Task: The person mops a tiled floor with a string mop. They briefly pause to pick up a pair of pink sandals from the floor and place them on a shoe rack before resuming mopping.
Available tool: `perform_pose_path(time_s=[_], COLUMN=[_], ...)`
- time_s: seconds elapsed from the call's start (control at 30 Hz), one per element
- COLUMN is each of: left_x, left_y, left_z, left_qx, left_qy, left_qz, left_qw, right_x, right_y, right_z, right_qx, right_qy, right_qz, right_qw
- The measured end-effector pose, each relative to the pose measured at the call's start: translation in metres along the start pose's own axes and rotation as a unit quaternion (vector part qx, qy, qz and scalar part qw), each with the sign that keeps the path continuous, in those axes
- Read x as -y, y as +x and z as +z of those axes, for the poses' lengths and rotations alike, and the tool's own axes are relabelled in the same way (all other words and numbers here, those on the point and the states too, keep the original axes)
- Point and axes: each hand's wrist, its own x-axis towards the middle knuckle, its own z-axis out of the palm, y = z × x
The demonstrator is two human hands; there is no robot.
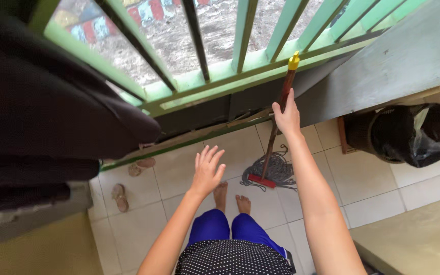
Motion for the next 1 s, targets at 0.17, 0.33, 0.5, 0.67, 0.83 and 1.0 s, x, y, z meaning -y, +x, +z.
perform_pose_path(time_s=[0.17, 0.33, 0.5, 0.67, 0.83, 1.0], left_x=[-0.009, -0.017, -0.021, -0.021, -0.018, -0.013], left_y=[-0.031, -0.053, -0.058, -0.059, -0.055, -0.065], left_z=[0.001, 0.009, 0.015, 0.017, 0.017, 0.018], left_qx=[-0.029, -0.053, -0.058, -0.067, -0.063, -0.101], left_qy=[-0.014, -0.014, -0.006, -0.013, -0.001, 0.010], left_qz=[-0.037, -0.050, -0.059, -0.059, -0.062, -0.072], left_qw=[0.999, 0.997, 0.997, 0.996, 0.996, 0.992], right_x=[-0.022, -0.019, -0.027, -0.043, -0.046, -0.016], right_y=[0.003, 0.012, 0.017, 0.015, -0.004, -0.064], right_z=[-0.008, -0.018, -0.019, -0.013, -0.009, 0.010], right_qx=[0.019, 0.035, 0.028, 0.013, -0.014, -0.002], right_qy=[-0.018, -0.051, -0.049, -0.034, -0.011, 0.002], right_qz=[-0.039, 0.006, 0.001, -0.007, -0.045, -0.148], right_qw=[0.999, 0.998, 0.998, 0.999, 0.999, 0.989])
